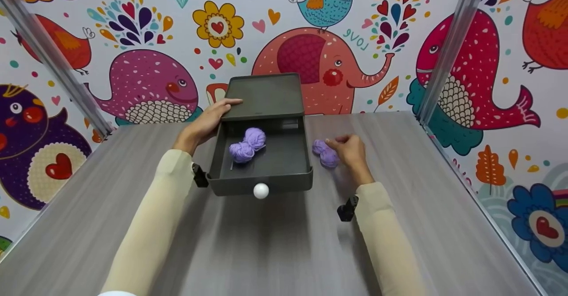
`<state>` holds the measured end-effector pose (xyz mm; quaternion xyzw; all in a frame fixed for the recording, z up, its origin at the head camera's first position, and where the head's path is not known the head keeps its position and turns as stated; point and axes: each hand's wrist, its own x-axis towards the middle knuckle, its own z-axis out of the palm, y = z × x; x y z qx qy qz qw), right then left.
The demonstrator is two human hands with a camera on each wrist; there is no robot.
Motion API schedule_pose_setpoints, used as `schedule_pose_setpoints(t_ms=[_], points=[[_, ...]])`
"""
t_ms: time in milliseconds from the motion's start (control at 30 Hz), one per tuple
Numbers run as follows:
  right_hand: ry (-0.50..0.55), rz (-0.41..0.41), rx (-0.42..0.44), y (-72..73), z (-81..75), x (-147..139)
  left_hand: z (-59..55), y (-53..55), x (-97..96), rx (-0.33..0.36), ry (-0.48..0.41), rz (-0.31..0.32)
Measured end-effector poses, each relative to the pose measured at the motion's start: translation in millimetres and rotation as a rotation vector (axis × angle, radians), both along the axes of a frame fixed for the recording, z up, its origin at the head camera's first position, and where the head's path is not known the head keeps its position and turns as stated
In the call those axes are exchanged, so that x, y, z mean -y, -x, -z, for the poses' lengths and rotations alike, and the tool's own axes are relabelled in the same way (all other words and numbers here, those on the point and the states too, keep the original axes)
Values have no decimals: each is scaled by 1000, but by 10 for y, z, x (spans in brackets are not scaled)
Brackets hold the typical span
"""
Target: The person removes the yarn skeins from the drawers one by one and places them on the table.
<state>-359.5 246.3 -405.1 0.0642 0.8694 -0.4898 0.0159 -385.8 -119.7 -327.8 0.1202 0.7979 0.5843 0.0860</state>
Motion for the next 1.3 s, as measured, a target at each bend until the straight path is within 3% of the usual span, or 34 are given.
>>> schedule_pose_setpoints(t_ms=[300,533,700,1300], points=[[-52,-66,-49,-60,-322,-35,-4,-2,8,-2,-6,0],[-34,-99,-182,-86,-654,-29,2,-10,19,3,-17,-5],[-64,-126,-224,-132,-877,53,-2,-3,3,9,-30,2],[-195,-313,-353,-228,-1215,484,12,9,-6,15,-38,2]])
